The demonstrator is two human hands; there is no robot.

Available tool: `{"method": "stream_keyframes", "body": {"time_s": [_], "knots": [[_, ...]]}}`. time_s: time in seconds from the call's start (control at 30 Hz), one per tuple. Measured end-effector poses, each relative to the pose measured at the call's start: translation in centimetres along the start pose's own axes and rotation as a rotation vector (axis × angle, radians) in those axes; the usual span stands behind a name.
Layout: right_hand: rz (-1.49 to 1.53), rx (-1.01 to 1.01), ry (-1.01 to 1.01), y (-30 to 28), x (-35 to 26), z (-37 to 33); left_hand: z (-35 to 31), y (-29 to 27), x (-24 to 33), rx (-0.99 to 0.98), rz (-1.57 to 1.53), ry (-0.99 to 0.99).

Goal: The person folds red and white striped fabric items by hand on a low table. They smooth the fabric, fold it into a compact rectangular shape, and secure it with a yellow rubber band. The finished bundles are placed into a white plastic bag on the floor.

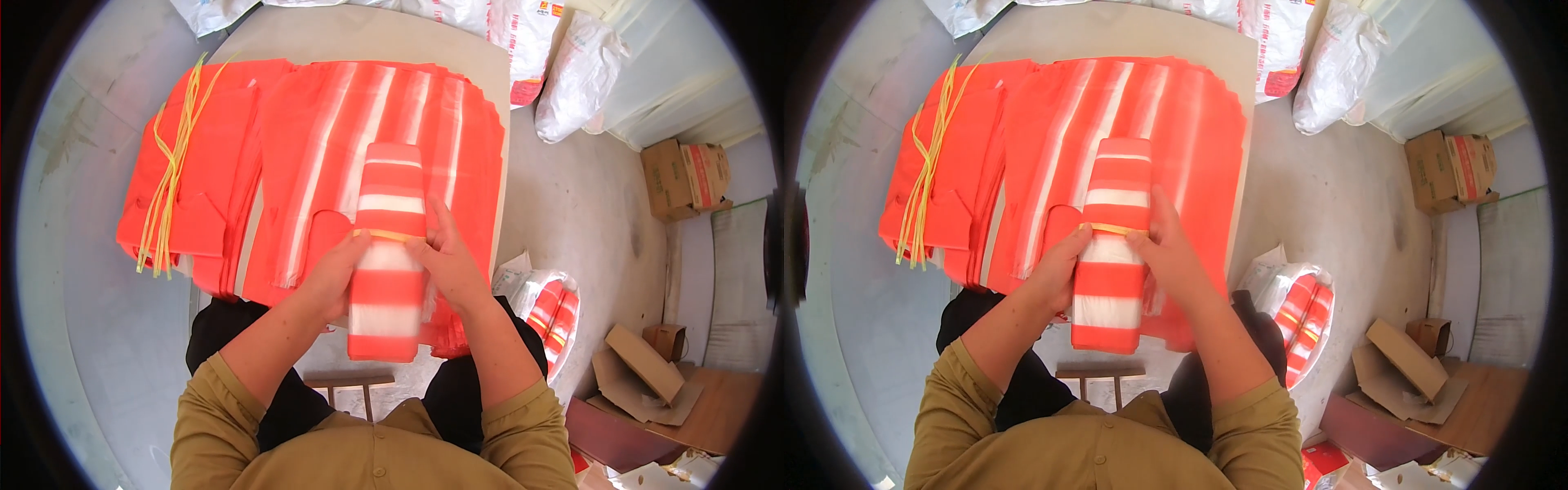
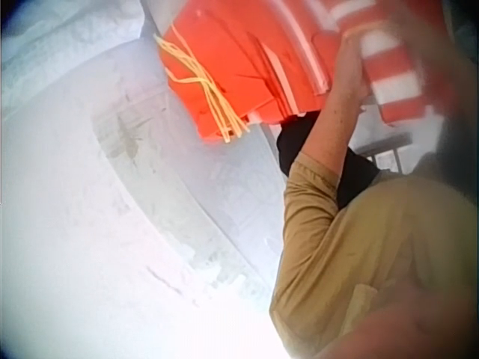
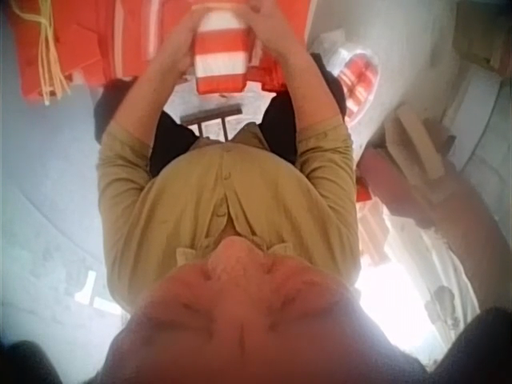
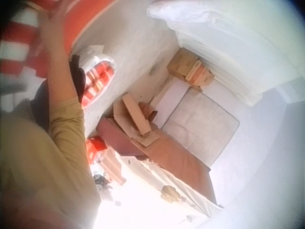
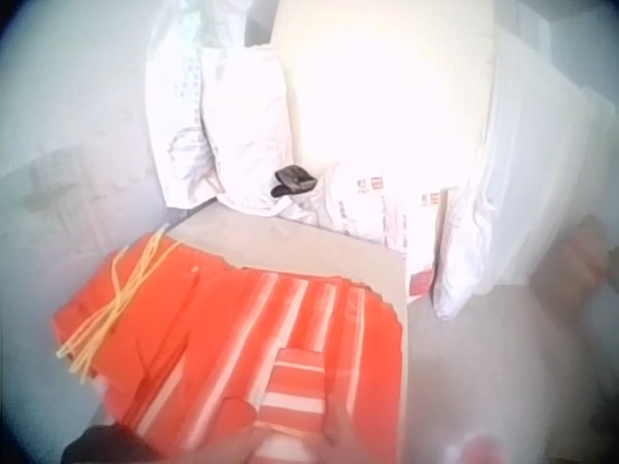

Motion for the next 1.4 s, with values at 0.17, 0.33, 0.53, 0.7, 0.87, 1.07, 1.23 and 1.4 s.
{"method": "stream_keyframes", "body": {"time_s": [0.17, 0.33, 0.53, 0.7, 0.87, 1.07, 1.23, 1.4], "knots": [[0.064, 0.083, -0.218, -0.4, 0.3, 0.6, 0.3, -0.2, -1.4, -0.144, 0.201, 0.146], [-0.005, 0.166, -0.219, -1.8, 1.5, 1.8, 0.5, -1.2, -2.8, -0.136, 0.288, 0.046], [0.014, 0.110, -0.057, -1.7, 0.8, 0.7, -0.2, -0.7, -2.2, -0.162, 0.267, 0.041], [0.156, 0.083, -0.126, -1.7, 1.3, 0.5, -0.4, -0.1, -3.2, -0.100, 0.367, 0.097], [0.156, 0.112, -0.238, -3.3, 0.9, 1.1, -2.0, 1.0, -3.3, -0.163, 0.574, 0.140], [0.331, 0.268, -0.304, -9.8, -2.9, -1.9, 0.0, -1.3, 0.0, -0.133, 1.529, 0.917], [0.535, 0.354, -0.537, -17.0, -6.9, -9.4, 1.8, -2.0, -1.3, 0.034, 2.208, 0.936], [0.368, 0.373, -0.790, -26.2, -4.1, -18.4, 1.9, -2.2, -1.7, 0.068, 2.252, 0.935]]}}
Point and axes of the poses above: each hand's wrist, its own z-axis towards the middle knuckle, its own y-axis out of the palm, x = y × z, the point moved 1 cm from there along z, towards the middle knuckle, and after that the axes turned 5 degrees about y, right-handed, at the moved point
